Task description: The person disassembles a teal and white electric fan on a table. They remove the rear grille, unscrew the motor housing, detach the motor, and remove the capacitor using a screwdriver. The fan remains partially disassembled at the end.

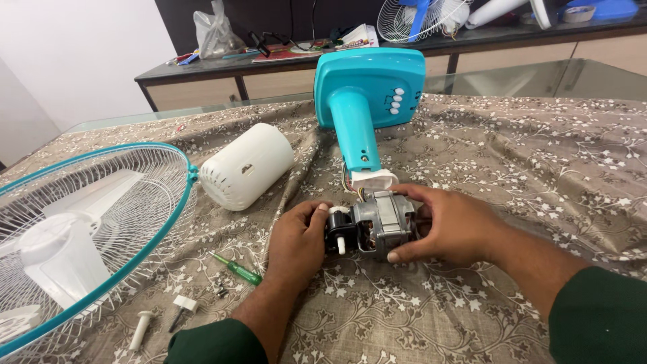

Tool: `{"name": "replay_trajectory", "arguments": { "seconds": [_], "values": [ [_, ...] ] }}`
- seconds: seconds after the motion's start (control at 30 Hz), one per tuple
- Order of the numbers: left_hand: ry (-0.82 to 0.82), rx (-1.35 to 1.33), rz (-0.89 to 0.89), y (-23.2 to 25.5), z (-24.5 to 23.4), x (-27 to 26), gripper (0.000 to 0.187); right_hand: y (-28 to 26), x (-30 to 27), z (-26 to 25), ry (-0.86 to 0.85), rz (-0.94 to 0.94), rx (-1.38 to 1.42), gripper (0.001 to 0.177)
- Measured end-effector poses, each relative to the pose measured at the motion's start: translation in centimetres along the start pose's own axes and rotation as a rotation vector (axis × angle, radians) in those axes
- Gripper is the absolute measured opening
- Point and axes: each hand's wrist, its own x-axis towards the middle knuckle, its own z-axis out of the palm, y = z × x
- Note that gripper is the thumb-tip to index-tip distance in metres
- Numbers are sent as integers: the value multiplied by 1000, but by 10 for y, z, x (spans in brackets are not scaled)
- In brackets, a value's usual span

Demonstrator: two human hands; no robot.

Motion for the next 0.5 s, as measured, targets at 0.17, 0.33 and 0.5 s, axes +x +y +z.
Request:
{"name": "replay_trajectory", "arguments": {
  "seconds": [0.17,0.33,0.5],
  "values": [
    [-21,37,-22,-2,-1,1,33,2,-10,11,21,17,-94,112],
    [-118,-33,-49,-6,1,0,37,17,-15,24,4,87,-51,107],
    [-185,-108,15,-12,2,1,41,35,-8,30,46,-72,423,113]
  ]
}}
